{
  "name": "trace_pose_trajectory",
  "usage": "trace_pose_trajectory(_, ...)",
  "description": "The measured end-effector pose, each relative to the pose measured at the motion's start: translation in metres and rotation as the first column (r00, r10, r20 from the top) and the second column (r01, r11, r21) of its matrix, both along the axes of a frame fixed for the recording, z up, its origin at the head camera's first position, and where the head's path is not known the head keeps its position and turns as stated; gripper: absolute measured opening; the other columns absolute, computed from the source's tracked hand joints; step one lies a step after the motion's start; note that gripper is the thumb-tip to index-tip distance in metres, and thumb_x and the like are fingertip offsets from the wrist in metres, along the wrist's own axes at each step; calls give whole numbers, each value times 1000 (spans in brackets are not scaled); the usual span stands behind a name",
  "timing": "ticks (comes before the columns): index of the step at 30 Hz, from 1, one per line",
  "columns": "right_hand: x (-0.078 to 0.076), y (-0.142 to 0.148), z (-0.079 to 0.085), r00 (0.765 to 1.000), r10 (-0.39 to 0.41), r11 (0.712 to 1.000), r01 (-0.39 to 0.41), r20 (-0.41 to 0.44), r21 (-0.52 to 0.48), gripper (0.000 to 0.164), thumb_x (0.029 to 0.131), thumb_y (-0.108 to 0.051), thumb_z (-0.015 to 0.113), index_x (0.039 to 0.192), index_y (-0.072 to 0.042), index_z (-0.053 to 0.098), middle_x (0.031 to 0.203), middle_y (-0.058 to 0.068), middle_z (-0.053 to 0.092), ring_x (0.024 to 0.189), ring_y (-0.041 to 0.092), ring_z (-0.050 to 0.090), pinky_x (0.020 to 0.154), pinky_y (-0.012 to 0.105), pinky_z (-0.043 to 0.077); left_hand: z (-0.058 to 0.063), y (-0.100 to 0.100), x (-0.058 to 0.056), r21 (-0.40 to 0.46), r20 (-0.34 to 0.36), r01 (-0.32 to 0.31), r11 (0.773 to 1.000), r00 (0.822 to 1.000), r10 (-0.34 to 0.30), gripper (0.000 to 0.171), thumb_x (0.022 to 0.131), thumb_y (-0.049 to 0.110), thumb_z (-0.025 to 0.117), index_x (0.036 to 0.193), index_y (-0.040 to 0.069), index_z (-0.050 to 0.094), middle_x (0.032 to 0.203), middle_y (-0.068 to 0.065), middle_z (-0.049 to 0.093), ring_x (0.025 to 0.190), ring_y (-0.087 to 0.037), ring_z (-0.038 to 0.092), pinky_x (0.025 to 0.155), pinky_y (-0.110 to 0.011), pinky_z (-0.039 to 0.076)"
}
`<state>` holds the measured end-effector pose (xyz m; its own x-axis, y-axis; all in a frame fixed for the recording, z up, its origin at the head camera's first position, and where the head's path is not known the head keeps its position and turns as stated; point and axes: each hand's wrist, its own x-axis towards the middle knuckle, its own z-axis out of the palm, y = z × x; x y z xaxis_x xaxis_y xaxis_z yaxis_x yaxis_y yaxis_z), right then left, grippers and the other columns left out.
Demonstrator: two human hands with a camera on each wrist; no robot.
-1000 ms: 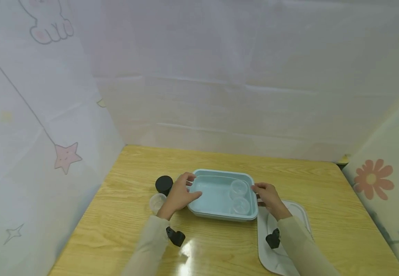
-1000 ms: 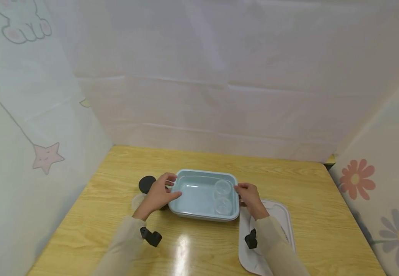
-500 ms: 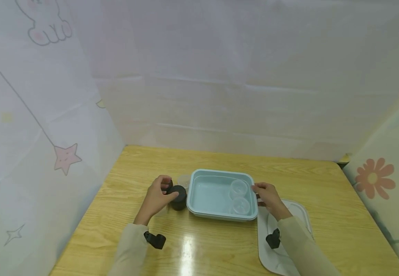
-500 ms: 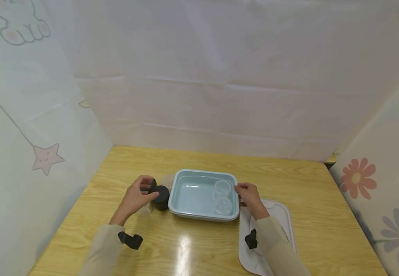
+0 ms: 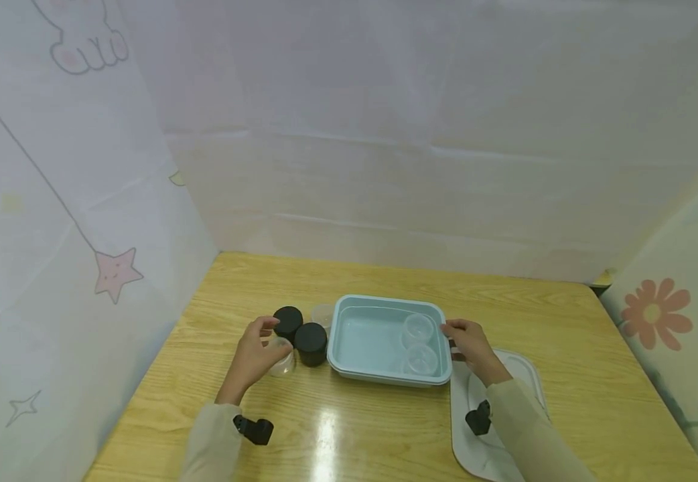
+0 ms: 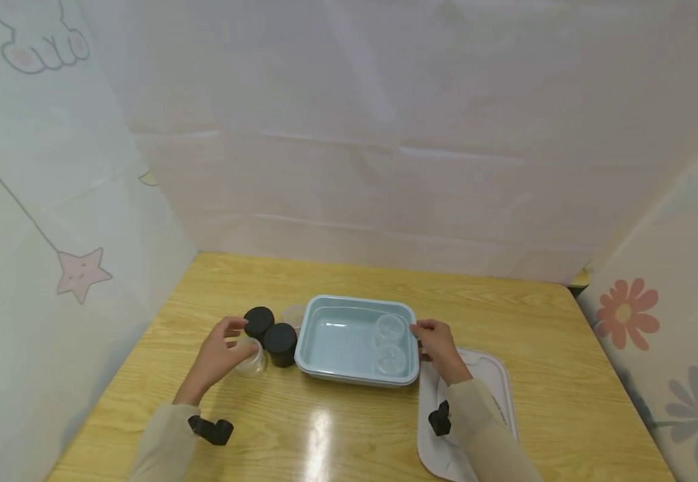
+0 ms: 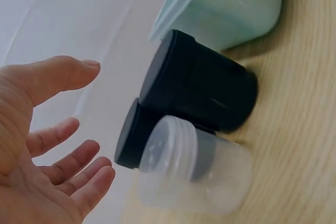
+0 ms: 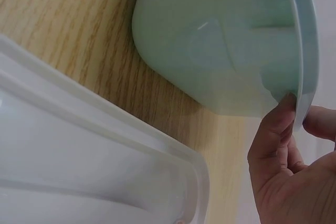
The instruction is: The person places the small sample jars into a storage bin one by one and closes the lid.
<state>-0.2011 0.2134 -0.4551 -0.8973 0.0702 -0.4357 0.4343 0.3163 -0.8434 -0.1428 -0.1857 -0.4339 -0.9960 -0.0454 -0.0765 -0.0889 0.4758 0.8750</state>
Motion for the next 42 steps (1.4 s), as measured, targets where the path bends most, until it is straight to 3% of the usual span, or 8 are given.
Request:
trace_pose_trajectory(14,1,1,0,1000,-9,1000,9,12,-26,46,100,-23,49,135,6,41,115,15,54,88,18,57,69,28,53,-14,-6,6,-58,39,-27,998,999,29,60,81,16,74,132,0,46,135,-22,42,122,-39,43,99,-52,40)
trace_pose_trajectory(23,0,1,-4,1000,-14,1000,14,0,-1,44,100,-22,48,134,5,43,115,16,55,87,18,58,68,28,53,-29,-5,6,-81,32,-24,996,999,27,86,74,13,80,144,0,32,133,-29,40,118,-43,46,94,-56,42)
trace_pose_trajectory(37,-1,-1,-2,1000,-8,1000,8,1,14,44,99,-22,48,134,6,43,114,16,56,86,17,58,67,28,53,-45,-5,6,-61,19,-61,996,998,63,83,72,11,80,141,-2,35,131,-29,42,113,-42,50,90,-54,45)
trace_pose_trajectory(42,-1,-2,1,1000,-10,1000,9,14,21,44,100,-22,48,134,5,42,117,17,55,88,18,58,67,28,53,-48,-5,6,-82,17,-72,994,997,74,73,74,8,77,135,-5,39,128,-28,46,114,-42,50,91,-55,44)
